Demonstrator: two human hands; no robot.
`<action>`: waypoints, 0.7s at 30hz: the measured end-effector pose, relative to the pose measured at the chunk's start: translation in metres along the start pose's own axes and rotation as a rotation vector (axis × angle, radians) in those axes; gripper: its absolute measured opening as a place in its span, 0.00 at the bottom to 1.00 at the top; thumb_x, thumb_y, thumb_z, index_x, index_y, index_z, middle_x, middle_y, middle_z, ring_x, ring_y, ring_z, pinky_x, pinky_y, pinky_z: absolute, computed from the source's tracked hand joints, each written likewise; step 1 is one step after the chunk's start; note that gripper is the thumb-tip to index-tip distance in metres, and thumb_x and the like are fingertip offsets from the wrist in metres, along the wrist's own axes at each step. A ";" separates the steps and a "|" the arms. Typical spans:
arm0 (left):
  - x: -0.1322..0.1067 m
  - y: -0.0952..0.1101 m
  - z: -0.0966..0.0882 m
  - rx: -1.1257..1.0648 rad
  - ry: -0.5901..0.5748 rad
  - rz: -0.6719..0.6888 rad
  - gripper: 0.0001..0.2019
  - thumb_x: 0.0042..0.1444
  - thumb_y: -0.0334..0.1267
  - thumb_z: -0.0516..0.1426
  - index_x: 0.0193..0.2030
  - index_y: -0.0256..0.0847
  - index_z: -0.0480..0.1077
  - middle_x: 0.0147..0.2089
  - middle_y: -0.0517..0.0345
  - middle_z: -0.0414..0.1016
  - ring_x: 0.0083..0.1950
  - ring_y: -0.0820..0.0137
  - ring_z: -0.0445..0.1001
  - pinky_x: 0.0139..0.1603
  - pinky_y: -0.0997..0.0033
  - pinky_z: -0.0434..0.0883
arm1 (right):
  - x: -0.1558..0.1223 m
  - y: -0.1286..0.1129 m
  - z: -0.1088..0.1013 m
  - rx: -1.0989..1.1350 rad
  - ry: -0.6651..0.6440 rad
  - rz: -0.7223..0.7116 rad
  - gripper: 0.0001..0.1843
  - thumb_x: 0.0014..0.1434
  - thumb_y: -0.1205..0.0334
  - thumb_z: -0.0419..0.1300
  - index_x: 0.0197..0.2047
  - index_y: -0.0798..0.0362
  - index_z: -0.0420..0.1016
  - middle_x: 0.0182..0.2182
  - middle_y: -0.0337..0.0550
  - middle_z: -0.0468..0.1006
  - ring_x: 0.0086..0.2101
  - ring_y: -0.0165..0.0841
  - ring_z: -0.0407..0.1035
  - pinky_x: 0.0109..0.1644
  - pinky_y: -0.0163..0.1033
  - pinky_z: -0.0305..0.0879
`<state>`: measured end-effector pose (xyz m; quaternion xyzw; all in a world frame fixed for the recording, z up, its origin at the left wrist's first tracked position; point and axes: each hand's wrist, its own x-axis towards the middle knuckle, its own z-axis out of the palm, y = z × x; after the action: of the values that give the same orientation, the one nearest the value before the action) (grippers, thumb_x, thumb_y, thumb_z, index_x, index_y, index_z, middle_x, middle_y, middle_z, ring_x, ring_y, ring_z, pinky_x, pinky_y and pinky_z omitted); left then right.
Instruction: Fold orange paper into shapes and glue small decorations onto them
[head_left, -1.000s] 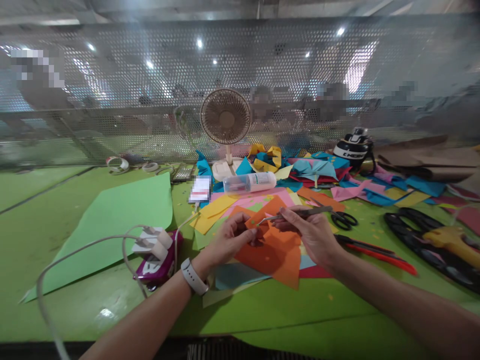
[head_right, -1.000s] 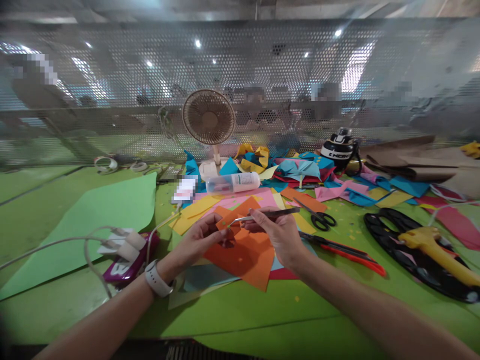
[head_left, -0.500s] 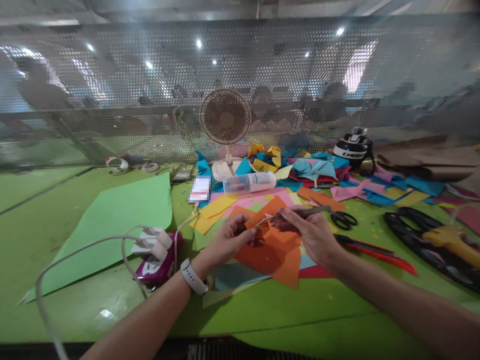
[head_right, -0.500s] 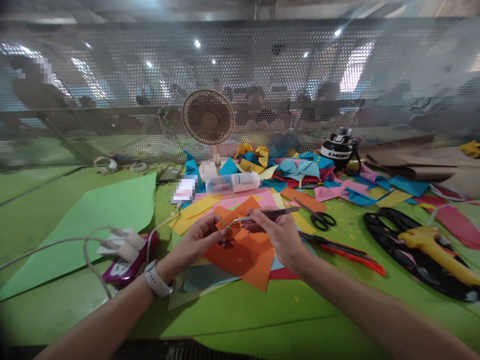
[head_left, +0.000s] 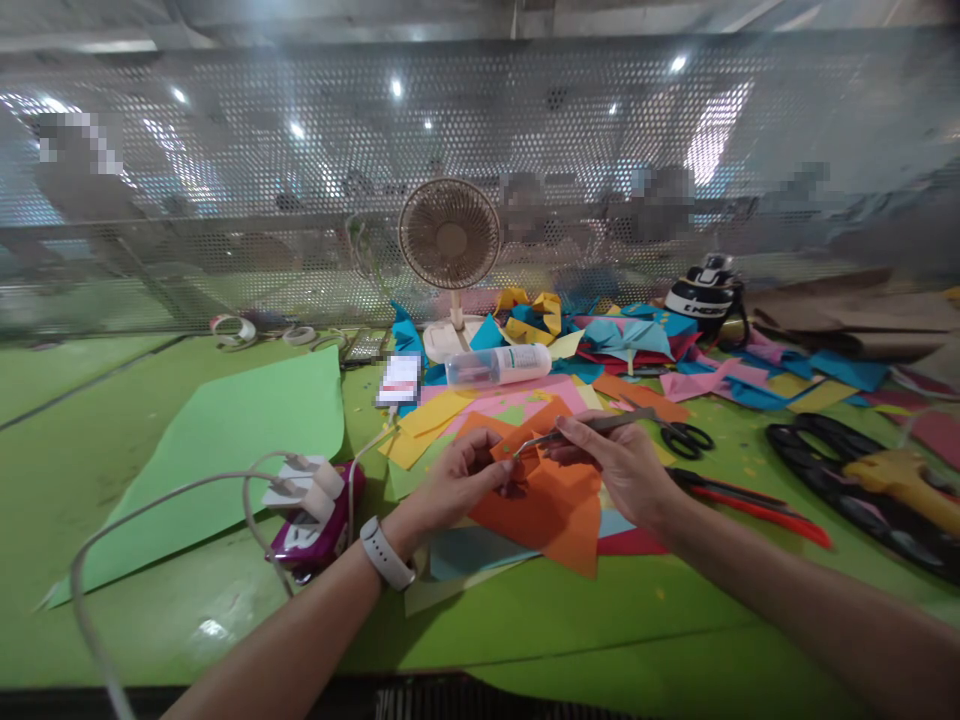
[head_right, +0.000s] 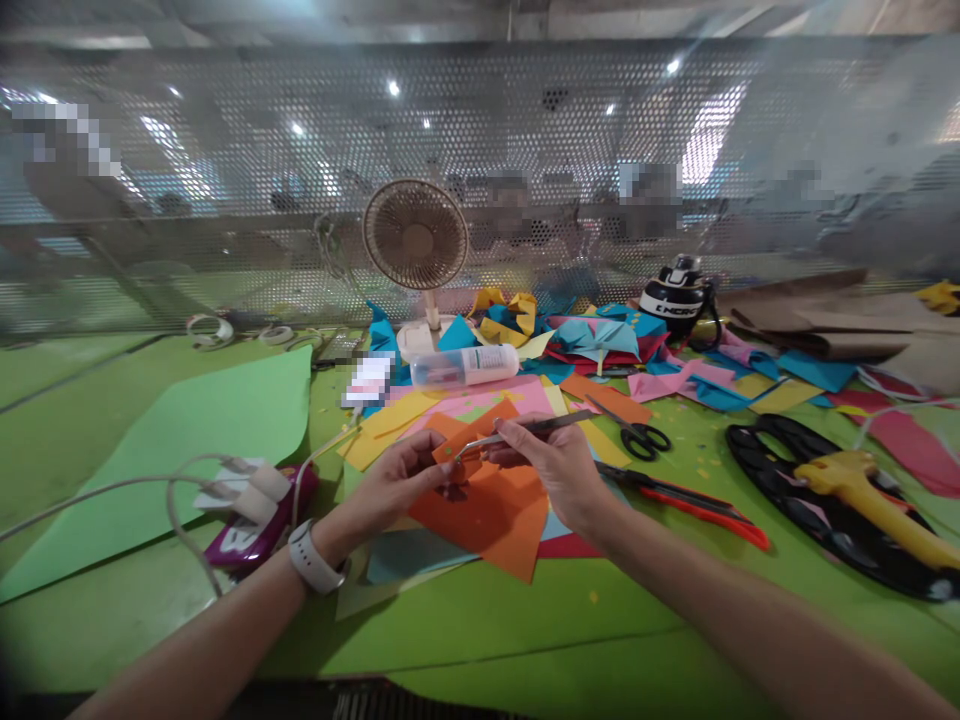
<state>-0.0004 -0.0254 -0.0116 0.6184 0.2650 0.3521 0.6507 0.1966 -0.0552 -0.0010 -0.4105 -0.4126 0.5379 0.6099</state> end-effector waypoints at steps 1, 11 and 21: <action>0.000 0.000 0.000 0.001 -0.004 0.000 0.10 0.55 0.38 0.61 0.35 0.36 0.64 0.32 0.55 0.76 0.31 0.73 0.76 0.35 0.73 0.72 | 0.000 0.000 0.000 -0.001 -0.004 -0.001 0.13 0.45 0.55 0.70 0.28 0.56 0.78 0.24 0.44 0.81 0.24 0.32 0.75 0.33 0.36 0.75; -0.001 0.007 0.003 0.029 -0.037 -0.008 0.11 0.55 0.39 0.61 0.35 0.36 0.63 0.33 0.54 0.75 0.31 0.72 0.75 0.35 0.70 0.72 | 0.000 -0.001 -0.003 -0.065 -0.047 -0.019 0.13 0.48 0.55 0.69 0.29 0.57 0.78 0.25 0.46 0.81 0.24 0.31 0.76 0.28 0.31 0.71; -0.002 0.008 0.002 0.023 -0.065 -0.029 0.11 0.55 0.40 0.61 0.35 0.36 0.63 0.34 0.55 0.74 0.32 0.73 0.75 0.35 0.70 0.72 | -0.001 -0.004 -0.003 -0.109 -0.054 -0.035 0.13 0.48 0.55 0.68 0.29 0.57 0.78 0.24 0.45 0.80 0.23 0.32 0.76 0.27 0.32 0.71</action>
<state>-0.0009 -0.0288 -0.0040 0.6329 0.2566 0.3191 0.6570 0.2005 -0.0564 0.0014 -0.4212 -0.4646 0.5145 0.5848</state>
